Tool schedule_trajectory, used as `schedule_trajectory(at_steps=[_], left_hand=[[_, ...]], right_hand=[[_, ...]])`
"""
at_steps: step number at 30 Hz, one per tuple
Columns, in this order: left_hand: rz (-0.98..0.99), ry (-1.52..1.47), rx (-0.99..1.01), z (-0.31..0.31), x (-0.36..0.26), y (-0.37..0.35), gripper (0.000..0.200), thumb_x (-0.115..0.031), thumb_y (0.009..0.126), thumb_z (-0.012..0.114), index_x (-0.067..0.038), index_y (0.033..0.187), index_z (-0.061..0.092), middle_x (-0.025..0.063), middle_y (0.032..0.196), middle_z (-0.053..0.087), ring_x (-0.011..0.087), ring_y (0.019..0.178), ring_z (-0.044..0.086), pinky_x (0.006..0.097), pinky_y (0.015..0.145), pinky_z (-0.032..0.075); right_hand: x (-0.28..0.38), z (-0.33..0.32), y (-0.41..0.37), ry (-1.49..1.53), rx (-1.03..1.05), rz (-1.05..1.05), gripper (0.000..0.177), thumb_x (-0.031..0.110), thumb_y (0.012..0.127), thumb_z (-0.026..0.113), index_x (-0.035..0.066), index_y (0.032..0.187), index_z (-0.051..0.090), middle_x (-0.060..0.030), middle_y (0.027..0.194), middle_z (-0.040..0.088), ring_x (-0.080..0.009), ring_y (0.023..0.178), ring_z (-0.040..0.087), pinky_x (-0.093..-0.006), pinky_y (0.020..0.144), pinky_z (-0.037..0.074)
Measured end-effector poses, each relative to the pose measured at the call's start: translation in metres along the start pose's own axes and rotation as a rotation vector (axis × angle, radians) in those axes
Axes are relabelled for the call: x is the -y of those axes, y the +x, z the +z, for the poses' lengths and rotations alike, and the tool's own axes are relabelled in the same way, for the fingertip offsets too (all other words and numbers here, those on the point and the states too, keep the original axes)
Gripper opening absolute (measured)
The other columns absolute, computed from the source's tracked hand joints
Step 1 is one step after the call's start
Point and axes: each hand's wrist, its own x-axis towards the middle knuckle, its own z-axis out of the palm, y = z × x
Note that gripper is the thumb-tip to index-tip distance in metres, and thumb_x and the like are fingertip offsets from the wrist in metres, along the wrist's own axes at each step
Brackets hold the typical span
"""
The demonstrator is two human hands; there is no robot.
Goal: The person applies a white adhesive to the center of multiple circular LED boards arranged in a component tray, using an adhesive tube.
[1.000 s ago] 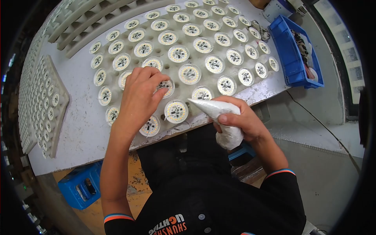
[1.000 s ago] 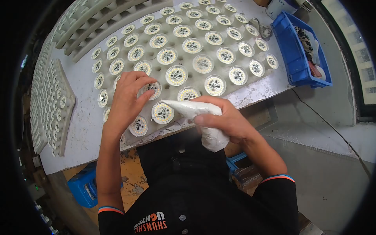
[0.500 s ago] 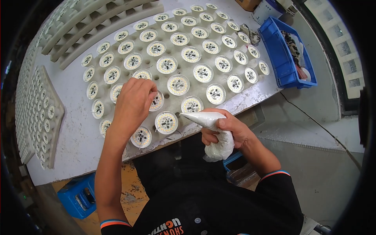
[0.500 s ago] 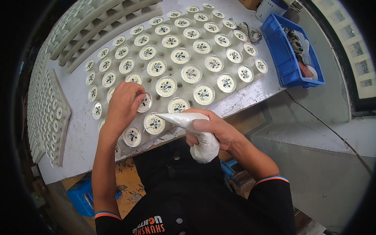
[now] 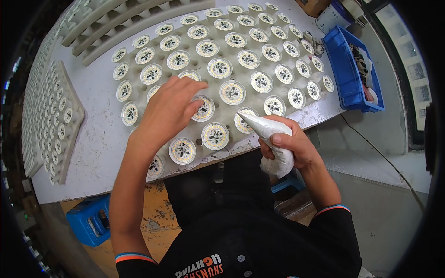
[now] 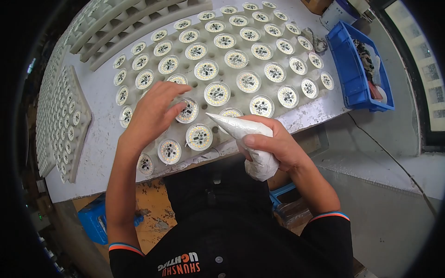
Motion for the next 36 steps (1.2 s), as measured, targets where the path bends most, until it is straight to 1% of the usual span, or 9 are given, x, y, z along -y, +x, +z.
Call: schedule_trajectory(at_steps=[4, 7, 23, 26, 28, 29, 32, 34, 36], left_hand=[[0.071, -0.015, 0.162, 0.002, 0.009, 0.013, 0.016, -0.009, 0.083, 0.068, -0.006, 0.098, 0.064, 0.0092, 0.096, 0.062, 0.0287, 0.095, 0.060, 0.0413, 0.082, 0.048], [0.025, -0.042, 0.236, -0.002, 0.008, 0.019, 0.014, -0.008, 0.083, 0.068, -0.006, 0.096, 0.065, 0.0086, 0.095, 0.062, 0.0285, 0.094, 0.060, 0.0407, 0.081, 0.049], [0.119, -0.013, 0.408, -0.016, 0.025, 0.033, 0.012, -0.010, 0.084, 0.067, -0.005, 0.096, 0.066, 0.0094, 0.089, 0.064, 0.0288, 0.091, 0.062, 0.0403, 0.080, 0.050], [0.108, 0.023, 0.424, -0.016, 0.027, 0.033, 0.010, -0.012, 0.085, 0.066, -0.004, 0.093, 0.064, 0.0102, 0.088, 0.064, 0.0302, 0.089, 0.062, 0.0409, 0.079, 0.050], [0.104, 0.068, 0.430, -0.016, 0.024, 0.035, 0.010, -0.013, 0.087, 0.063, -0.004, 0.091, 0.062, 0.0110, 0.088, 0.064, 0.0321, 0.087, 0.063, 0.0421, 0.076, 0.050], [0.072, 0.107, 0.397, -0.014, 0.022, 0.034, 0.011, -0.014, 0.088, 0.061, -0.003, 0.090, 0.062, 0.0125, 0.087, 0.065, 0.0336, 0.085, 0.063, 0.0436, 0.075, 0.050], [-0.090, 0.212, 0.316, -0.007, 0.010, 0.026, 0.015, -0.016, 0.088, 0.057, -0.002, 0.089, 0.061, 0.0172, 0.083, 0.066, 0.0380, 0.077, 0.064, 0.0481, 0.071, 0.050], [-0.289, 0.262, 0.286, -0.006, -0.003, 0.020, 0.018, -0.017, 0.088, 0.054, -0.001, 0.089, 0.060, 0.0207, 0.079, 0.066, 0.0406, 0.071, 0.064, 0.0510, 0.068, 0.049], [-0.357, 0.272, 0.314, -0.008, -0.005, 0.012, 0.020, -0.018, 0.087, 0.054, 0.000, 0.089, 0.060, 0.0227, 0.076, 0.065, 0.0410, 0.069, 0.064, 0.0516, 0.068, 0.049]], right_hand=[[0.005, 0.000, -0.001, -0.103, -0.057, -0.019, 0.058, 0.024, 0.078, 0.077, -0.002, 0.126, 0.058, -0.0059, 0.088, 0.065, -0.0111, 0.073, 0.062, -0.0260, 0.066, 0.050], [0.009, 0.000, -0.002, -0.180, -0.108, -0.030, 0.057, 0.023, 0.077, 0.078, -0.001, 0.125, 0.059, -0.0059, 0.092, 0.066, -0.0109, 0.076, 0.062, -0.0262, 0.069, 0.051], [0.007, 0.000, 0.002, -0.226, -0.124, -0.001, 0.051, 0.021, 0.079, 0.077, 0.000, 0.123, 0.061, -0.0054, 0.094, 0.066, -0.0107, 0.081, 0.063, -0.0262, 0.073, 0.051], [0.007, 0.004, 0.004, -0.276, -0.176, -0.030, 0.058, 0.026, 0.075, 0.078, -0.002, 0.122, 0.059, -0.0097, 0.081, 0.064, -0.0150, 0.066, 0.062, -0.0285, 0.060, 0.051], [0.006, 0.004, 0.004, -0.269, -0.178, -0.040, 0.058, 0.026, 0.075, 0.078, -0.002, 0.122, 0.059, -0.0096, 0.081, 0.064, -0.0150, 0.066, 0.062, -0.0287, 0.060, 0.051], [0.005, 0.003, 0.004, -0.266, -0.180, -0.044, 0.058, 0.026, 0.075, 0.078, -0.002, 0.122, 0.059, -0.0096, 0.081, 0.064, -0.0150, 0.066, 0.062, -0.0288, 0.060, 0.051], [0.008, -0.001, 0.001, -0.217, -0.142, -0.008, 0.052, 0.019, 0.079, 0.077, 0.000, 0.124, 0.061, -0.0062, 0.096, 0.067, -0.0112, 0.082, 0.063, -0.0265, 0.074, 0.052], [0.007, -0.002, 0.001, -0.208, -0.139, -0.020, 0.052, 0.020, 0.079, 0.078, 0.000, 0.124, 0.061, -0.0062, 0.096, 0.067, -0.0111, 0.082, 0.063, -0.0265, 0.074, 0.052], [0.007, -0.004, 0.001, -0.209, -0.137, -0.021, 0.052, 0.020, 0.079, 0.078, 0.000, 0.124, 0.061, -0.0062, 0.096, 0.067, -0.0112, 0.082, 0.063, -0.0266, 0.074, 0.052]])
